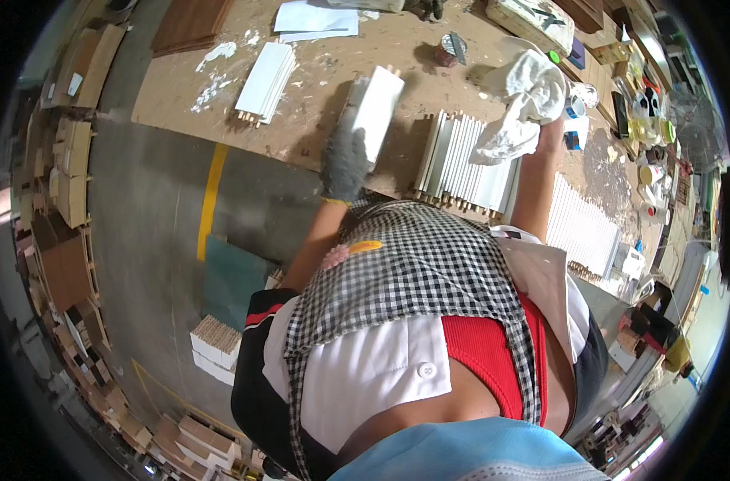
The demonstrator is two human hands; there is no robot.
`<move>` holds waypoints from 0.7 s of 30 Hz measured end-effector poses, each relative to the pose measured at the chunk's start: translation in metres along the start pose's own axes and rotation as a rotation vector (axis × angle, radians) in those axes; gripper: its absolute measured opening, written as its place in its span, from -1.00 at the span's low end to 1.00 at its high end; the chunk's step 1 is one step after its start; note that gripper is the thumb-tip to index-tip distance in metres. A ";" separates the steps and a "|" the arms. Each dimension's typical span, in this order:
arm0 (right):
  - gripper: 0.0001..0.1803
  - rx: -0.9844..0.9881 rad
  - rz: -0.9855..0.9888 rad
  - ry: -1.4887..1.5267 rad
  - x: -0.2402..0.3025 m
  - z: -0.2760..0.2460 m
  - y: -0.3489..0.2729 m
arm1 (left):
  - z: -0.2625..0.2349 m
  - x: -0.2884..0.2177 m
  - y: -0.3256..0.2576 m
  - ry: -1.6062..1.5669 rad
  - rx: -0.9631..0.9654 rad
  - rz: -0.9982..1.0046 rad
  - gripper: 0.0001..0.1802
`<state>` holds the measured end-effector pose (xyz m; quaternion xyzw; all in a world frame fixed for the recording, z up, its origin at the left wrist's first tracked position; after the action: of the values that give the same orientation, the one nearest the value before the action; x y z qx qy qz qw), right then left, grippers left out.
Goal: The person wipes white wooden pieces with a cloth and applies a substance using a small applicator.
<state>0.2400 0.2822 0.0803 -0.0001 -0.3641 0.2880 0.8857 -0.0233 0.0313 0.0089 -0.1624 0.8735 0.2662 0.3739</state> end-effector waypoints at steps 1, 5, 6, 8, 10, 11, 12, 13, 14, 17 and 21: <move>-0.60 -0.004 0.005 -0.047 -0.005 0.009 0.001 | -0.009 0.010 0.002 -0.008 -0.054 -0.029 -0.57; -0.59 -0.171 0.168 -0.143 -0.050 0.035 0.028 | -0.023 0.031 0.003 0.492 0.074 0.123 -0.45; -0.57 -0.226 0.181 -0.222 -0.067 0.055 0.029 | -0.028 0.021 -0.001 0.512 -0.023 0.157 -0.33; -0.51 0.006 0.059 -0.519 -0.094 0.079 0.029 | -0.006 0.032 -0.031 0.009 -0.100 -0.024 -0.24; -0.69 -0.034 -0.075 -1.172 -0.139 0.099 0.022 | 0.014 0.051 -0.042 -0.326 -0.013 -0.200 -0.11; -0.72 0.136 0.094 -1.326 -0.166 0.124 0.002 | 0.018 0.063 -0.053 -0.465 -0.003 -0.314 -0.05; -0.62 0.618 -0.391 -1.421 -0.189 0.136 -0.014 | 0.025 0.076 -0.056 -0.379 0.054 -0.325 0.01; -0.54 0.861 -0.479 -1.841 -0.233 0.113 -0.022 | 0.028 0.078 -0.053 -0.338 0.086 -0.330 0.04; -0.50 0.884 -0.549 -1.810 -0.241 0.110 -0.018 | 0.027 0.081 -0.054 -0.294 0.106 -0.342 0.08; -0.54 0.625 -0.868 -2.042 -0.238 0.092 0.052 | 0.002 0.034 -0.037 -0.094 -0.124 -0.187 0.12; -0.58 0.257 -0.261 -2.134 -0.206 0.084 0.144 | 0.007 0.038 -0.046 -0.307 -0.093 -0.362 0.14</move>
<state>-0.0048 0.2796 -0.0208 0.3824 -0.9116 0.0790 0.1289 -0.0223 -0.0052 -0.0388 -0.2909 0.7499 0.2563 0.5360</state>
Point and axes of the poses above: each hand's wrist, its own y-axis towards the middle knuckle, its own z-axis out of the palm, x = y × z, the point moved 4 cm from there along y, towards the middle knuckle, and after that the axes turned 9 degrees about z, right-handed, at the moved point
